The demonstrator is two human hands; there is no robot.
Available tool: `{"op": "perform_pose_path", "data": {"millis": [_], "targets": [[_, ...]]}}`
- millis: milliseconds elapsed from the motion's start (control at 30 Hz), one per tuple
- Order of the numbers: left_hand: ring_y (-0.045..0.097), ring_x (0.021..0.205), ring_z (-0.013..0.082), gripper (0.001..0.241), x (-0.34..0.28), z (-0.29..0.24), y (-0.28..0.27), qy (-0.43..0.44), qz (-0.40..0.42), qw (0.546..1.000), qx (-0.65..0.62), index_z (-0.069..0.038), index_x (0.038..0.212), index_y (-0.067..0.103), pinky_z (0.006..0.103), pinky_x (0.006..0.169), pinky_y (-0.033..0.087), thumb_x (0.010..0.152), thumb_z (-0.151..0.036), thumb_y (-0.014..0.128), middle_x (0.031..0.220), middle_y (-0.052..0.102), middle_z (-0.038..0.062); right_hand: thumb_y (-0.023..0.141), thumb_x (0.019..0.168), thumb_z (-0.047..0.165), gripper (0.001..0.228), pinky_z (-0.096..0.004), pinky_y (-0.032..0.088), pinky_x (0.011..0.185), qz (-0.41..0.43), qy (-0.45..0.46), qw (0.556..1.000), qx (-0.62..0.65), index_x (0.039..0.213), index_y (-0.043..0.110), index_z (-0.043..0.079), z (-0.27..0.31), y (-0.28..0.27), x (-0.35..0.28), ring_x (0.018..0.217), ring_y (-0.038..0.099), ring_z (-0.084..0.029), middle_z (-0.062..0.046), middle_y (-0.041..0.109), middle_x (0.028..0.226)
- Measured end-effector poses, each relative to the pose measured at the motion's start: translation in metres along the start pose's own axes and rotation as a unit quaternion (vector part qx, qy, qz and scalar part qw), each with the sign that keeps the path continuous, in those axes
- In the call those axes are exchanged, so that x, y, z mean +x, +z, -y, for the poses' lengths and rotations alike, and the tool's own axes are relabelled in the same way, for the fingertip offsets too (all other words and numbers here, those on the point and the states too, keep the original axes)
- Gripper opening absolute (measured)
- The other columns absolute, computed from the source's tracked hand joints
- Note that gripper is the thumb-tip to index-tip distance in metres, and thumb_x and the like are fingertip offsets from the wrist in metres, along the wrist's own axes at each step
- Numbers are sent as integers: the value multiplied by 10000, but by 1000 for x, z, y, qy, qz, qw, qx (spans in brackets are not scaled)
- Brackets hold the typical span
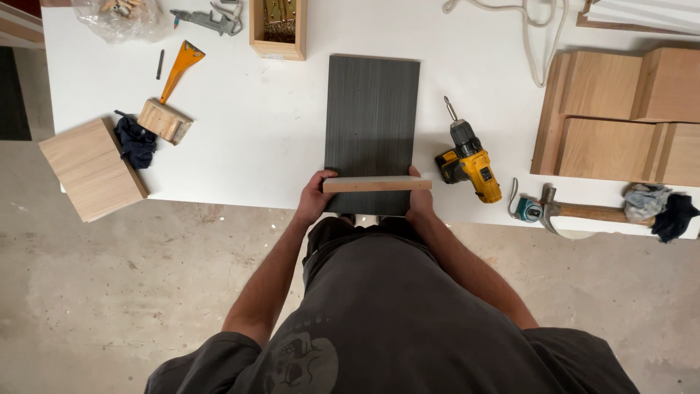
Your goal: Assemble wooden boards into a structure using a power drill and measuring tools
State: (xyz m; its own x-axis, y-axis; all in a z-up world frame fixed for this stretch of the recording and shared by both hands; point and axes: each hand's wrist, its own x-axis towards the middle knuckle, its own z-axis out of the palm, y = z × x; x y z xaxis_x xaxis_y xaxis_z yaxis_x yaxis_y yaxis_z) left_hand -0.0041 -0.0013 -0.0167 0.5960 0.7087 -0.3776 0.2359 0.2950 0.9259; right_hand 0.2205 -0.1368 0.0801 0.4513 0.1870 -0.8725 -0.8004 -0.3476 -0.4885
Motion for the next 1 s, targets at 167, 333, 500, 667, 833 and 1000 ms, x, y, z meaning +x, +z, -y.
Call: {"op": "perform_pose_path", "data": {"millis": [167,333,500,667,833,1000], "targets": [[603,1142,182,460,-5,-10,1,31,-8,999,30,-177,1344,652,411,1000,495,916,-73,784,1276,692,76,787,874,628,1007,-530,478,1087,-24,-2,1000,15,1518,387,-35,2,4,-4,1376,504,-347,-219,489,1474],[598,1274,335,488,-7,-16,6,44,-35,997,57,-158,1368,588,509,1064,478,921,-62,760,1349,657,127,844,830,597,993,-566,502,1052,-36,-15,998,39,1479,440,-37,-5,2,6,1336,538,-374,-255,528,1426],[622,1141,219,441,-17,24,8,7,-36,999,13,-145,1216,506,447,1034,478,886,-38,778,1163,682,62,835,863,536,782,-422,570,986,-50,-27,992,110,1408,586,33,-52,-30,65,1167,680,-258,-143,679,1263],[568,1060,156,407,-23,14,11,48,-19,994,-98,-128,1148,468,378,1006,447,903,-2,767,1114,626,29,815,880,537,641,-304,602,896,-50,2,994,102,1311,638,96,-62,-37,68,1001,722,-138,-42,729,1167],[558,1058,154,346,-26,6,12,55,-6,992,-116,-115,1121,459,360,992,431,935,-2,728,1116,609,37,807,889,515,568,-283,617,808,-39,40,988,146,1234,654,91,-72,-48,74,914,750,-144,-30,757,1062],[578,1092,205,462,-28,-18,11,71,12,988,-136,-92,1240,436,403,1029,432,910,-37,756,1174,618,109,740,954,499,643,-283,516,1036,-27,83,985,151,1358,552,36,-63,-46,65,1073,676,-82,-19,735,1157]]}}
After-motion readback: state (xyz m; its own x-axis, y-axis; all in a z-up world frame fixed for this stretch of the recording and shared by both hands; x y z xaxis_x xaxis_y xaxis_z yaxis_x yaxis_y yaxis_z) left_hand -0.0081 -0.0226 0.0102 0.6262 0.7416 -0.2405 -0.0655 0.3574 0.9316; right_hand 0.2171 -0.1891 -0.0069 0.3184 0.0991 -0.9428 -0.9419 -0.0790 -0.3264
